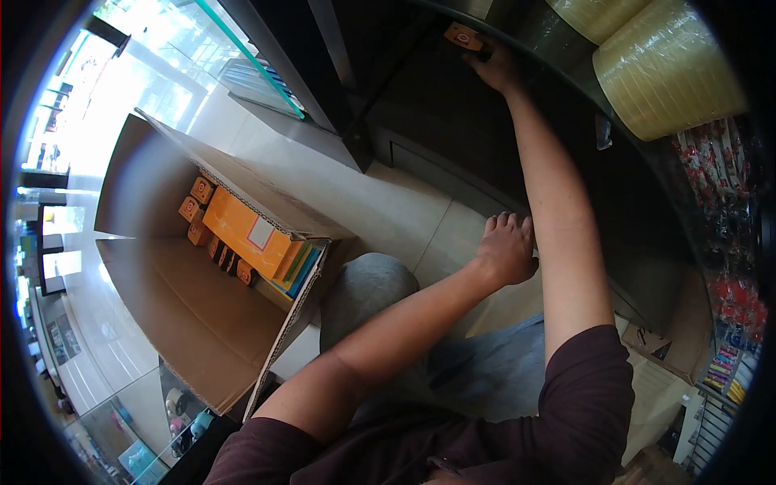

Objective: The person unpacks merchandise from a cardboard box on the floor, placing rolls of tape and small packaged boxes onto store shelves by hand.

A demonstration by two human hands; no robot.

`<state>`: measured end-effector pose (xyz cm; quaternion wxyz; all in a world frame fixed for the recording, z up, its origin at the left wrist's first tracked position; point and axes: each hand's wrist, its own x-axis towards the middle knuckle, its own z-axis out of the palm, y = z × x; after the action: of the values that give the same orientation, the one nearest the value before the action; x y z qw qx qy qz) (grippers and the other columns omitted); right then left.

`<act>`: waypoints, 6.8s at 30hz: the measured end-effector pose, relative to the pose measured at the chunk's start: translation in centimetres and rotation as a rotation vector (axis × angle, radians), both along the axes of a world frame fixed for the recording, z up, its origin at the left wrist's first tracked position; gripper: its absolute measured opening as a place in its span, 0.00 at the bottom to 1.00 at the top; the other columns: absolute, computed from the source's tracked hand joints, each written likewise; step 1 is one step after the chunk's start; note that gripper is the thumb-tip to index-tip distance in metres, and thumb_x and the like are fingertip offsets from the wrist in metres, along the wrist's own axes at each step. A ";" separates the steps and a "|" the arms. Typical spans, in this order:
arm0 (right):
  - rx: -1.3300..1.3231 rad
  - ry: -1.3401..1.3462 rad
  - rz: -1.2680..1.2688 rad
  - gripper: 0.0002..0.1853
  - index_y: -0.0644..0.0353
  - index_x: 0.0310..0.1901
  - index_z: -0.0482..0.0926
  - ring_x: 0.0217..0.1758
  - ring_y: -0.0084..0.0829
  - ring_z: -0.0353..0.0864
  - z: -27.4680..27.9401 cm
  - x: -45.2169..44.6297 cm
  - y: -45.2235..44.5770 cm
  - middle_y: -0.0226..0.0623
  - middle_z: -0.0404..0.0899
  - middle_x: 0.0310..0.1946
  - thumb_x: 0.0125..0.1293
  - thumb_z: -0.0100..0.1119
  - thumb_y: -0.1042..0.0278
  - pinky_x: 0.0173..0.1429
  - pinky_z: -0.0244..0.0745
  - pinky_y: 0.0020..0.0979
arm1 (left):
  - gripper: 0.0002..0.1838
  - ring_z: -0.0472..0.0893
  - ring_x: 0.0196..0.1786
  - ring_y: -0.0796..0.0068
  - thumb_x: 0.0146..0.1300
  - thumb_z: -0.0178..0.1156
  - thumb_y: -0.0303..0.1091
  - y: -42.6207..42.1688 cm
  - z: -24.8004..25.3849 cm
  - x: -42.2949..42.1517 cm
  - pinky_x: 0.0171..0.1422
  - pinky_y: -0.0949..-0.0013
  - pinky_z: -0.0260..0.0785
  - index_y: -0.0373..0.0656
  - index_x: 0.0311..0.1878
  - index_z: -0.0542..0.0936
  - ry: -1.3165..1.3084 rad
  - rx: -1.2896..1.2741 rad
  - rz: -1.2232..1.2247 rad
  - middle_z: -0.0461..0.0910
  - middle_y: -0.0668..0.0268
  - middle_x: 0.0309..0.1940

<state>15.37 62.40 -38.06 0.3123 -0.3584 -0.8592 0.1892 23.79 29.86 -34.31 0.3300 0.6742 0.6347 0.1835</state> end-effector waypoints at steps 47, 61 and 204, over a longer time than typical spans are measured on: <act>-0.819 -0.735 0.075 0.28 0.52 0.58 0.76 0.66 0.47 0.70 18.4 29.3 -40.4 0.47 0.70 0.63 0.54 0.67 0.55 0.67 0.68 0.42 | 0.24 0.78 0.55 0.48 0.59 0.59 0.45 -20.0 6.5 -6.0 0.61 0.57 0.70 0.42 0.56 0.79 -0.201 -0.061 -0.212 0.79 0.51 0.53; -1.256 -0.952 -0.026 0.13 0.54 0.47 0.82 0.34 0.27 0.83 35.5 36.4 -36.6 0.33 0.82 0.36 0.62 0.64 0.61 0.35 0.80 0.34 | 0.23 0.83 0.47 0.58 0.57 0.62 0.50 -49.2 37.7 -7.0 0.54 0.62 0.74 0.41 0.46 0.85 -0.402 -0.819 1.102 0.84 0.52 0.44; -0.846 0.013 0.139 0.43 0.57 0.63 0.70 0.48 0.30 0.81 53.0 18.5 -54.3 0.39 0.76 0.54 0.44 0.80 0.58 0.56 0.78 0.34 | 0.53 0.74 0.62 0.62 0.45 0.77 0.23 -28.8 47.4 -13.5 0.63 0.59 0.72 0.33 0.71 0.53 -0.858 -0.391 0.119 0.73 0.52 0.59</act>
<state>33.82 8.14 14.91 0.1296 -0.3950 -0.7260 0.5478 10.28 1.04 13.10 0.6720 0.4252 0.5012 0.3410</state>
